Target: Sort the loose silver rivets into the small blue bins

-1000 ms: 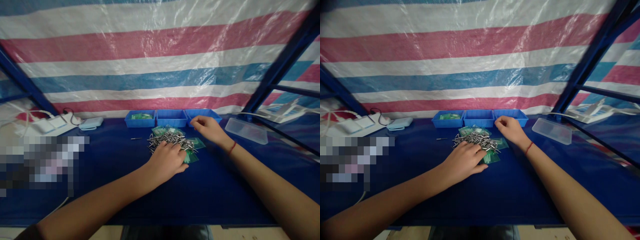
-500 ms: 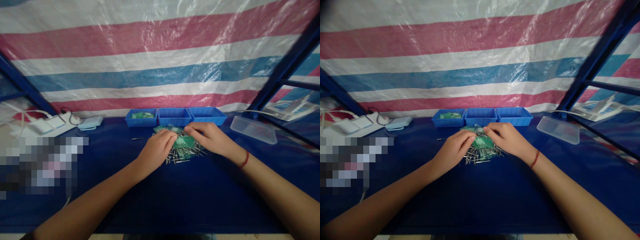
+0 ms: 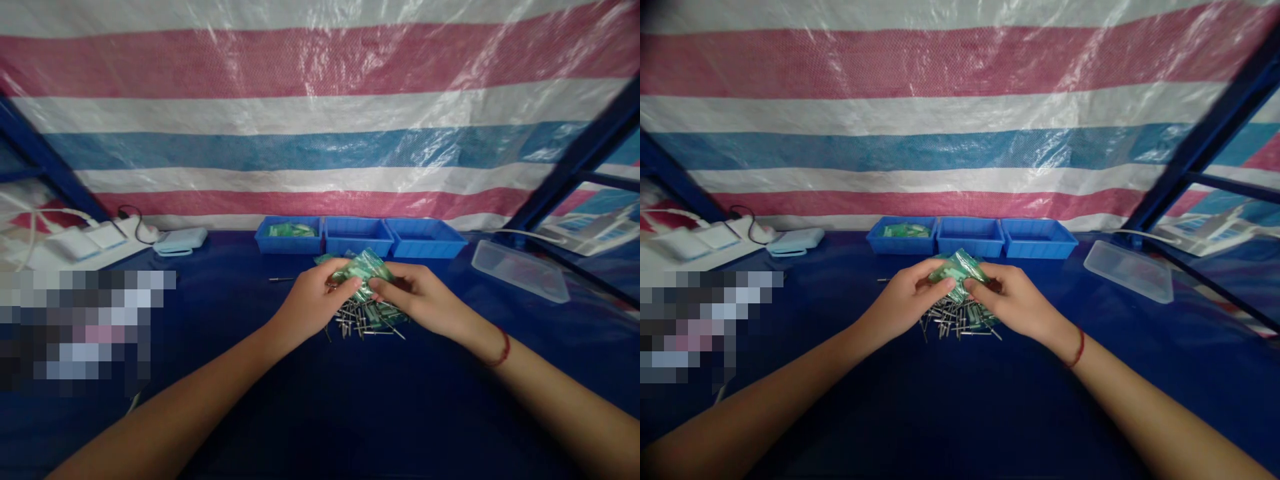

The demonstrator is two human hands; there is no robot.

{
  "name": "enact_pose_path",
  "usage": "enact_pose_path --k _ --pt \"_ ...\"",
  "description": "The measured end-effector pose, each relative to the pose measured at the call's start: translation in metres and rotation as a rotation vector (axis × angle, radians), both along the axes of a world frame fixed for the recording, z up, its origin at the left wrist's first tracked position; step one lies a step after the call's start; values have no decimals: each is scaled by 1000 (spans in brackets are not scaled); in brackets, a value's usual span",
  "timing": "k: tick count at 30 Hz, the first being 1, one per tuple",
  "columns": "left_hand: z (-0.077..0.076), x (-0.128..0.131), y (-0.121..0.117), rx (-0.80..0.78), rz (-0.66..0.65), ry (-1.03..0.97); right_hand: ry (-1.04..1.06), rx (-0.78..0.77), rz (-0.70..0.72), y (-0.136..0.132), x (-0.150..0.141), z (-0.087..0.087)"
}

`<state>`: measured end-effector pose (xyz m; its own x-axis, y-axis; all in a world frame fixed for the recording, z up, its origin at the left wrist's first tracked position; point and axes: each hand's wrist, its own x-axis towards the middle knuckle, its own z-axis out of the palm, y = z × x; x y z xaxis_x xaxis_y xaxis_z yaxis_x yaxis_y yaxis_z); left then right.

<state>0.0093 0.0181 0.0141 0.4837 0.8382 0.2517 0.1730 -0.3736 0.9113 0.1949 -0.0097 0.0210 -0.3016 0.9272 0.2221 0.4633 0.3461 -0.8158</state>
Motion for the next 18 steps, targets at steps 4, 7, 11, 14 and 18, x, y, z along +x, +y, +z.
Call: enact_pose_path --k 4,7,11,14,18 --pt "-1 1 -2 14 39 -60 77 74 -36 -3 -7 -1" --pt "1 3 -5 -17 59 -154 111 190 -89 -7 -11 -1" --pt "9 7 -12 -197 117 -289 -93 620 -174 -13 -7 5" --pt "13 9 -16 -451 150 -342 -217 895 -148 -15 0 11" --pt "11 10 -20 -569 -21 -313 -248 965 -149 -15 2 13"
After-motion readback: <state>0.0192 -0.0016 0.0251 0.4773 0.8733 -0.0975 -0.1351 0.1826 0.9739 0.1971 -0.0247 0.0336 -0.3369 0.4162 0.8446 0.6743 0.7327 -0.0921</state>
